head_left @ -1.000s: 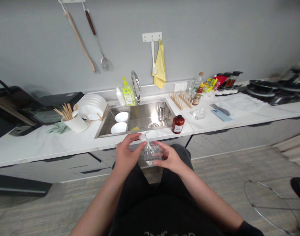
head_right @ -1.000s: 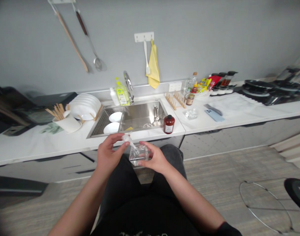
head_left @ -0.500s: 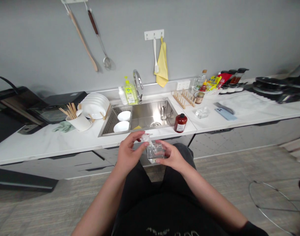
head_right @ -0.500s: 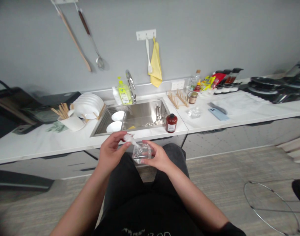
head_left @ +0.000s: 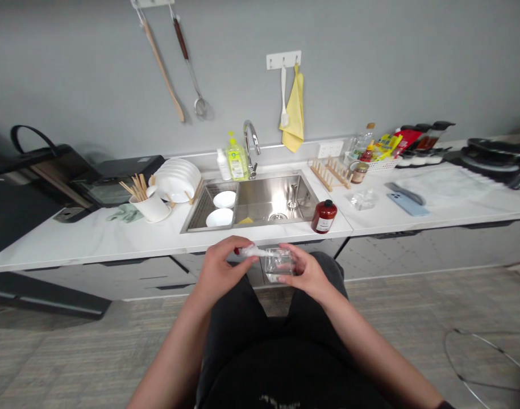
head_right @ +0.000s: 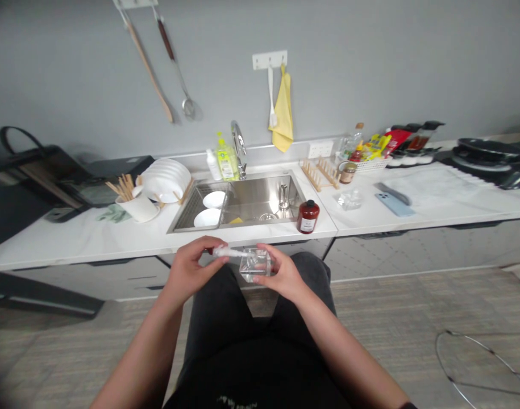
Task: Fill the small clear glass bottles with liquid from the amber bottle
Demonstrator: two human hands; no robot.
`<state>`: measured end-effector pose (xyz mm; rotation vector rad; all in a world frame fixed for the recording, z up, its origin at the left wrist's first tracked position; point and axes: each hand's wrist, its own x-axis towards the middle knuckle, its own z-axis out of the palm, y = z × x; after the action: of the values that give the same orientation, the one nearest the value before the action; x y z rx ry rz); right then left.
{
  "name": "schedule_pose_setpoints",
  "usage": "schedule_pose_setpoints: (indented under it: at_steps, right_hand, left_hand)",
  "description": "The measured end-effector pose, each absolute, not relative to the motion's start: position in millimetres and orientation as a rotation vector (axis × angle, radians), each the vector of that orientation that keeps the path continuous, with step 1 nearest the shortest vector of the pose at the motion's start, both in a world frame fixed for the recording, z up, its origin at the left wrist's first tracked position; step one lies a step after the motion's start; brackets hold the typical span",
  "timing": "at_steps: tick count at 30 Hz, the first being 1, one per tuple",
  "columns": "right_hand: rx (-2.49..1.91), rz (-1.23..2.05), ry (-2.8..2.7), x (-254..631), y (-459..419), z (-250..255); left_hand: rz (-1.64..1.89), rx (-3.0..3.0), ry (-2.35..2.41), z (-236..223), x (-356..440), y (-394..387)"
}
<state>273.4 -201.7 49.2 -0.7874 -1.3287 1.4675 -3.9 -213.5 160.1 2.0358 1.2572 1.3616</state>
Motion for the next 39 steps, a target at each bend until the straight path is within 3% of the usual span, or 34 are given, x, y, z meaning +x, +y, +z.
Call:
schedule_pose_setpoints:
  at_steps: [9,13,16,22,29,39]
  right_hand:
    - [-0.833,1.456,-1.311,281,-203,50]
    - [-0.813,1.475,-1.300,284,-204,41]
    - [-0.790,1.479,-1.298,281,-202,33]
    - [-0.800,1.460,-1.309,274,-192,26]
    - [-0.858,1.471,-1.277,279,-182,30]
    - [-0.877,1.457,-1.251,277,-171,20]
  left_hand:
    - [1.597,1.385,1.161,121,-73,-184]
    - [1.647,1.185,1.500,81,-149,-164]
    - [1.409,1.163,2.014,56,-209,-152]
    - [1.244,1.130,2.460,52,-282,-110]
    - [1.099,1.240,2.614,41,-299,-50]
    - [1.098,1.337,2.748,14,-286,-43]
